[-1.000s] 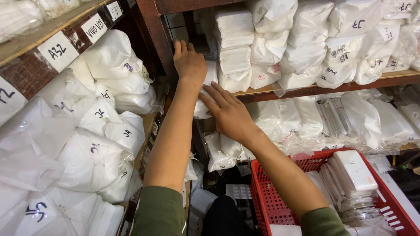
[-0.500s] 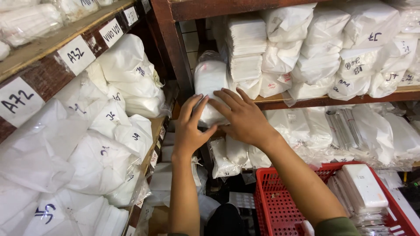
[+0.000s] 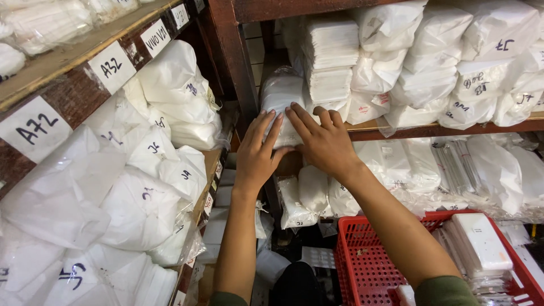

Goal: Organizing packaged electronics accessories into sorted storage shelves in a stockroom.

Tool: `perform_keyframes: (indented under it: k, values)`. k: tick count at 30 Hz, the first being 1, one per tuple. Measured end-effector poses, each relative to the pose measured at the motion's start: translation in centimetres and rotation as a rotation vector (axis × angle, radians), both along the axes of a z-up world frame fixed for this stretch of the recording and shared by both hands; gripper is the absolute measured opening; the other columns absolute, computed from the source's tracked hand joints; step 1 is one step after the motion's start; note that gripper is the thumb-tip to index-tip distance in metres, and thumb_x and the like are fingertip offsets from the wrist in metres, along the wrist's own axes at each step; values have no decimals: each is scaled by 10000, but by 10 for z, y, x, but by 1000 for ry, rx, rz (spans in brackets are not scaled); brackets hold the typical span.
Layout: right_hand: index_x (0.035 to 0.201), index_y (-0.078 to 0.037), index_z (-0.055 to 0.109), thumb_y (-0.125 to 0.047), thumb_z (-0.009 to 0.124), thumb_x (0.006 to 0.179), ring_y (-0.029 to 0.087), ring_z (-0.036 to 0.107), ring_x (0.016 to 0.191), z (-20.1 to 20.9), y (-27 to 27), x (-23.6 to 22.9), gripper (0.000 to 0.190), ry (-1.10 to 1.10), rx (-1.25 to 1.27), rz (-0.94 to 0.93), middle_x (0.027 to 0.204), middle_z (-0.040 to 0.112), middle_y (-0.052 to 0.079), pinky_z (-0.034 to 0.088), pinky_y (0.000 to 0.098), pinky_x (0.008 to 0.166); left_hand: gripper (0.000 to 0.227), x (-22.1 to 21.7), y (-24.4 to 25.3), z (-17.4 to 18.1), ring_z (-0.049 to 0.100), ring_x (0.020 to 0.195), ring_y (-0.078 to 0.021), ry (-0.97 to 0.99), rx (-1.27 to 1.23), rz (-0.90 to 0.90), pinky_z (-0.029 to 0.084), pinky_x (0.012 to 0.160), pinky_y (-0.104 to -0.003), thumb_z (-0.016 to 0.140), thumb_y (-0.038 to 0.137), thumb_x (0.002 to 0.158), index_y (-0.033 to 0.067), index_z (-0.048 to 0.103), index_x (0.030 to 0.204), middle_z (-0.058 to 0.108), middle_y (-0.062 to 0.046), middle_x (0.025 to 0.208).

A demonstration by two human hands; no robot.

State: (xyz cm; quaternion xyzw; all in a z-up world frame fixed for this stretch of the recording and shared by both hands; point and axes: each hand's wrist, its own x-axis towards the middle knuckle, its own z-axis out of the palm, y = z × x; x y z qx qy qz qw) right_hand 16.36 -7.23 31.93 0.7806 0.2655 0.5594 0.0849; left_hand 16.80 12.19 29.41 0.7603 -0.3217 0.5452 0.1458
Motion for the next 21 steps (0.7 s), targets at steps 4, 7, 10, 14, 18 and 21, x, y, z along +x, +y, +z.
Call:
perform_keyframes:
  k: [4,7,10,14,18,21]
  values:
    - [1506,-140,527,-490,882,563,256,527,1049,-8,4,18,1066,-34,27,-41,1411,597,31,416,362,878,742,19,-9,3,553,1328,-367,2,-4,53,486,1112,-468,895,177,803,63,547,1448,563,-169,1412]
    - [1516,-142,532,-468,879,587,260,534,1018,-10,6,23,1043,-50,44,-72,1411,605,25,412,365,851,769,33,-13,-1,543,1337,-371,17,2,76,505,1108,-473,890,116,791,49,520,1462,553,-178,1418]
    - [1506,-130,545,-299,787,847,262,541,964,-7,11,24,723,-130,78,-61,1410,611,27,402,355,811,749,42,-16,-6,507,1380,-353,35,-2,81,475,1148,-465,849,109,842,63,482,1493,516,-166,1462]
    - [1507,-135,548,-177,697,887,257,549,939,-11,16,29,640,-179,99,-100,1422,608,20,397,352,795,708,47,-23,-13,465,1417,-359,11,-5,156,435,1171,-462,796,63,903,40,443,1517,471,-187,1507]
    - [1494,-149,563,-116,654,901,247,556,927,-17,16,24,601,-172,149,-75,1442,602,16,405,346,790,702,41,-27,-14,401,1461,-373,9,5,180,373,1205,-470,762,72,920,14,415,1527,422,-206,1549]
    - [1532,-147,523,-285,793,815,283,540,959,-29,12,34,778,-82,188,-40,1467,575,41,407,390,844,676,34,-26,-18,366,1488,-356,14,20,200,383,1203,-456,731,83,952,36,404,1542,382,-185,1586]
